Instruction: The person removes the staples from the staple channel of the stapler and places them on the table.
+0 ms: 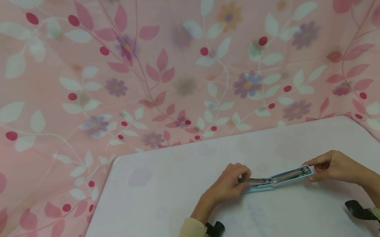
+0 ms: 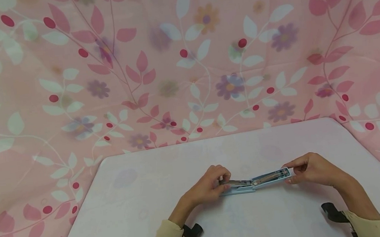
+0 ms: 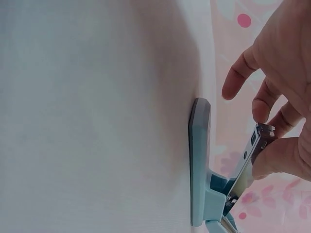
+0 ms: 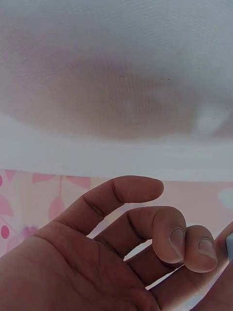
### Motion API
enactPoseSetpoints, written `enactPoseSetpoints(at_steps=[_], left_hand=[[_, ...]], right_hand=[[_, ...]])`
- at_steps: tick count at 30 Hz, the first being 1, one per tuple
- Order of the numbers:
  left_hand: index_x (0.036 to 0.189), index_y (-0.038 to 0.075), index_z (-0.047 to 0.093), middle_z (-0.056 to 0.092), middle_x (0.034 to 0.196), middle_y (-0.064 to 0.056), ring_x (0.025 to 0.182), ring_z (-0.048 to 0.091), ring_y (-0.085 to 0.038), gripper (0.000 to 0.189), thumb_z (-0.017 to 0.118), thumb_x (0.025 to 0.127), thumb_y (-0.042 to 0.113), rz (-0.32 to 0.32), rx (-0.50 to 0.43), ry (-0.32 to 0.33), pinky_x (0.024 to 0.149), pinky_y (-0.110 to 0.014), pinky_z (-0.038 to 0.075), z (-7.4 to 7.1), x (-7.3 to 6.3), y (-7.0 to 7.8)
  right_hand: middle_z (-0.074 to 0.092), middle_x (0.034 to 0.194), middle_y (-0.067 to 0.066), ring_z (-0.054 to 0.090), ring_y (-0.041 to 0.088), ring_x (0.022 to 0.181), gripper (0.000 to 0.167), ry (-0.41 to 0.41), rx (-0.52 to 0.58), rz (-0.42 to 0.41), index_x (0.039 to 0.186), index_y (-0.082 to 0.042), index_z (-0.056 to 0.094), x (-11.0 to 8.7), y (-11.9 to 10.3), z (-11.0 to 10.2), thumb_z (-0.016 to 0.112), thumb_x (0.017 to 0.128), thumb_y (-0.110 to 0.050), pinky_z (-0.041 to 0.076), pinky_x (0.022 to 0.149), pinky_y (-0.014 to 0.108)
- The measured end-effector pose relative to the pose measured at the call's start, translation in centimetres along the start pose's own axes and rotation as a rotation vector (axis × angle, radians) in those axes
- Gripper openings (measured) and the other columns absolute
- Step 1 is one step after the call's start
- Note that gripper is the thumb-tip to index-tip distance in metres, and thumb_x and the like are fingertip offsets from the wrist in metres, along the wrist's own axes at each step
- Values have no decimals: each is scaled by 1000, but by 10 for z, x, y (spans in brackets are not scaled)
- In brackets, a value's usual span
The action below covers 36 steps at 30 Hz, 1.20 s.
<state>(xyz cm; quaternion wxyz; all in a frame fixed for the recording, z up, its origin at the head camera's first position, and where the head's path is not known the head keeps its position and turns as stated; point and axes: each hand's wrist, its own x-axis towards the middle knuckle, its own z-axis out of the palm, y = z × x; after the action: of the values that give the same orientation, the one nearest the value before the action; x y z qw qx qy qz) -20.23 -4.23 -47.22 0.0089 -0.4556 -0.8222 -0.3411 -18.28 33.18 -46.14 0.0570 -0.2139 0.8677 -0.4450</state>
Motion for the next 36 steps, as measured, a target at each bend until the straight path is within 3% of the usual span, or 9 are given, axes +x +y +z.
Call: enactPoseSetpoints(at_steps=[10,16,22,36], left_hand=[[104,18,57,55,95,10,94,52,-18,19,71,92,13,3,-26,36,82,-19,37,-2,-3,-4],[116,13,57,61,104,3,97,51,-13,29,72,91,13,-90,-90,32,81,-19,42,-2,-5,-3],[108,11,59,59,99,7,94,50,-9,26,76,89,16,-157,-98,68,82,-21,46,-3,-7,-1],[104,10,60,59,97,7,94,50,-7,23,75,89,19,-108,-81,108,82,-19,46,-2,-7,-2]], right_hand=[[51,62,-3,46,11,57,33,4,-12,17,105,4,75,0,-1,0,85,76,-8,32,44,28],[51,62,-3,46,11,57,33,14,-19,19,104,4,75,0,-2,1,85,75,-8,32,44,28],[52,62,-2,47,11,58,34,4,-15,31,105,5,74,0,-6,0,85,76,-8,33,44,28],[51,63,-4,46,10,57,33,3,-33,35,105,3,74,0,-5,0,85,76,-9,32,44,27]])
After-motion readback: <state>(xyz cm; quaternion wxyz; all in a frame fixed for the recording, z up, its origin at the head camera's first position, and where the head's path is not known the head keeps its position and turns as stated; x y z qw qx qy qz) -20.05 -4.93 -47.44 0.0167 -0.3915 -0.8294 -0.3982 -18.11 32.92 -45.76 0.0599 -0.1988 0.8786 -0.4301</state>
